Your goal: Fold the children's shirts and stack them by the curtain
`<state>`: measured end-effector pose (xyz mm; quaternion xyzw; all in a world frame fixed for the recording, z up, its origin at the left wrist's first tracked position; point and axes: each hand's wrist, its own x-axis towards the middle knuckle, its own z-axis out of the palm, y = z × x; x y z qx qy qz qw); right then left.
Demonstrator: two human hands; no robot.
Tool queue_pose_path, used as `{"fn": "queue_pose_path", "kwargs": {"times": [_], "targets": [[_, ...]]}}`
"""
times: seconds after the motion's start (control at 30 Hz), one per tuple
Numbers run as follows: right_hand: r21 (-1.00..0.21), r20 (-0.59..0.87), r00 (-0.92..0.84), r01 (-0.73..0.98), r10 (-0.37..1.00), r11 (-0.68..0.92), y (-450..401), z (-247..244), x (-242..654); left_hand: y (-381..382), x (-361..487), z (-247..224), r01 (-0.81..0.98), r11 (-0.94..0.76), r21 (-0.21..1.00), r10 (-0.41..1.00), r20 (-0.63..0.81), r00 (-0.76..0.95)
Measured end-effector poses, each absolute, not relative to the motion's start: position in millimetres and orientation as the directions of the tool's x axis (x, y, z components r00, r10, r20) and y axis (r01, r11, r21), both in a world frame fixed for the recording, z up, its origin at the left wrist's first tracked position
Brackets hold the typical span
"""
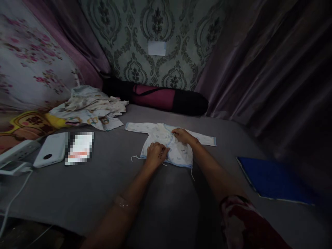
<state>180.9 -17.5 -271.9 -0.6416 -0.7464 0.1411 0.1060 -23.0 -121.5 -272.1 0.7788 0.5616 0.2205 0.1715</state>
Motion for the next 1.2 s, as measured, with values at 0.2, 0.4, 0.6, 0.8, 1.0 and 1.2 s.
{"fn": "queue_pose_path", "kwargs": {"times": [0.2,0.4,0.6,0.8,1.0,1.2], "targets": [[-0.351,-0.013,-0.315,0.890,0.949,0.290,-14.7,-276.8,186.6,-123.0,-12.3,-272.3,0.861,-0.182,0.475,0.982,0.049,0.180],[-0.422,0.131,-0.258,0.859,0.957,0.289,-12.9,-283.8,184.5,-118.5,-11.4,-273.2,0.841,-0.086,0.534,0.994,-0.006,0.106],[-0.441,0.308,-0.047,0.878,0.950,0.186,-32.3,-299.7,163.2,-117.9,-12.2,-282.1,0.858,-0.136,0.496,0.990,0.049,0.129],[-0.352,0.290,0.021,0.932,0.957,0.086,-35.8,-303.7,152.6,-124.2,-13.6,-284.8,0.873,-0.209,0.440,0.978,0.096,0.186],[-0.368,0.154,-0.203,0.897,0.967,0.247,-59.9,-296.5,168.3,-134.8,-11.6,-278.6,0.785,-0.455,0.422,0.890,0.245,0.384],[-0.245,0.042,-0.108,0.963,0.993,0.115,-112.7,-301.2,170.5,-137.7,-10.1,-289.5,0.780,-0.518,0.352,0.852,0.125,0.509]]}}
